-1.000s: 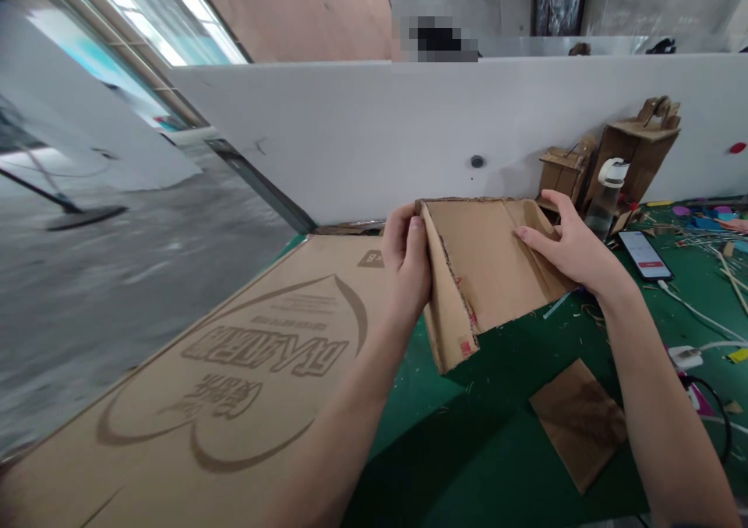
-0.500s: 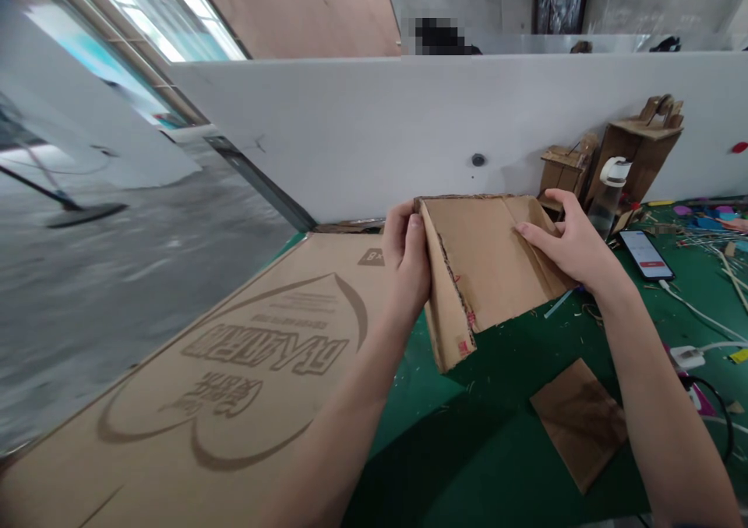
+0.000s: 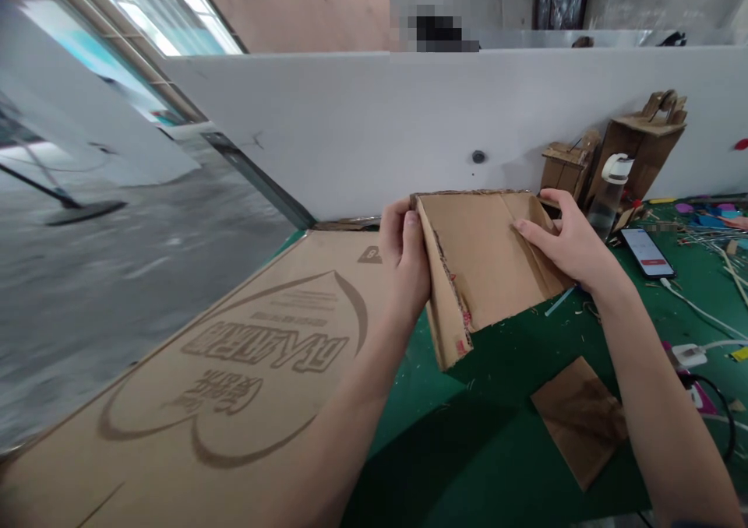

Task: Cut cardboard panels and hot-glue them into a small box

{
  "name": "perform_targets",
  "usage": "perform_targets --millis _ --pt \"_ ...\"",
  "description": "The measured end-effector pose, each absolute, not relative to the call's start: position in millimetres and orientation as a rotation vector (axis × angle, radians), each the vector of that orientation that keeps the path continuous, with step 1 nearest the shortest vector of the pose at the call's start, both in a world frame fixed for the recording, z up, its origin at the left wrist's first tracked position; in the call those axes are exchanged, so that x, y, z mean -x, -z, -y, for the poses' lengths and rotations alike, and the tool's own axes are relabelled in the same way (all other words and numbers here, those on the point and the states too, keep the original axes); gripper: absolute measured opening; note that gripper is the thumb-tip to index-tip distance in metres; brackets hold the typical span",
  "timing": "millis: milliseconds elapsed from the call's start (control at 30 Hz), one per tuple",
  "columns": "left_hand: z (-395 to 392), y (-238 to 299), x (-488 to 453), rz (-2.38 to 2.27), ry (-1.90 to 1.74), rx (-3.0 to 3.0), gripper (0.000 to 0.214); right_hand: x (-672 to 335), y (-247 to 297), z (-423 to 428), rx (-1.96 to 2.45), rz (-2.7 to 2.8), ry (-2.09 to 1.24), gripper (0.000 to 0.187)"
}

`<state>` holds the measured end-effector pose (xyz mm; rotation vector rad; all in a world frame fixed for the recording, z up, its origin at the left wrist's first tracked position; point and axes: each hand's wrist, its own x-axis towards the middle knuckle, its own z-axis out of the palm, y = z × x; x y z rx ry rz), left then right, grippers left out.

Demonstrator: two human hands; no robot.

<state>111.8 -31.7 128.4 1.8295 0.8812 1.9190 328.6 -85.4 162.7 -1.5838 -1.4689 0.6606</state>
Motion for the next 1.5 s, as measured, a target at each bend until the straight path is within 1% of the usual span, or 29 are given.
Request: perform_targets --millis 367,567,800,1033,1133,1267,1333,1433,1500 --pt "31 -122 -111 -0.778 -1.856 -1.879 0.045 -333 -161 83 1.606 1.486 -0.682 0.075" --pt "31 -123 -111 -0.799 -1.867 -1.887 0.048 -331 -163 87 1.616 1.520 -0.666 0.070" --pt "29 -121 -111 -0.781 -1.871 -1.870 0.049 -331 -162 86 1.620 1.520 -0.690 0.071" --pt "28 -120 -112 -0.782 -1.871 -1.854 0.048 -333 -159 82 1.664 1.565 -0.578 0.073" --pt "29 -121 -112 -0.809 -1.845 -1.830 0.047 -333 -160 84 1.670 1.577 -0.590 0.074" --pt "25 -124 -109 -0.820 -1.811 -1.769 0.046 -337 -163 86 1.679 1.536 -0.576 0.066" --pt "20 -126 -106 -0.845 -1.774 -1.718 0.044 -340 -166 88 1.625 1.519 -0.629 0.067" --pt "12 -126 -99 -0.862 -1.655 -1.658 0.043 -345 -169 91 1.530 1.489 -0.823 0.075" --pt "5 -124 -95 -0.856 -1.611 -1.623 0.044 -345 -172 94 1.494 1.462 -0.872 0.078"
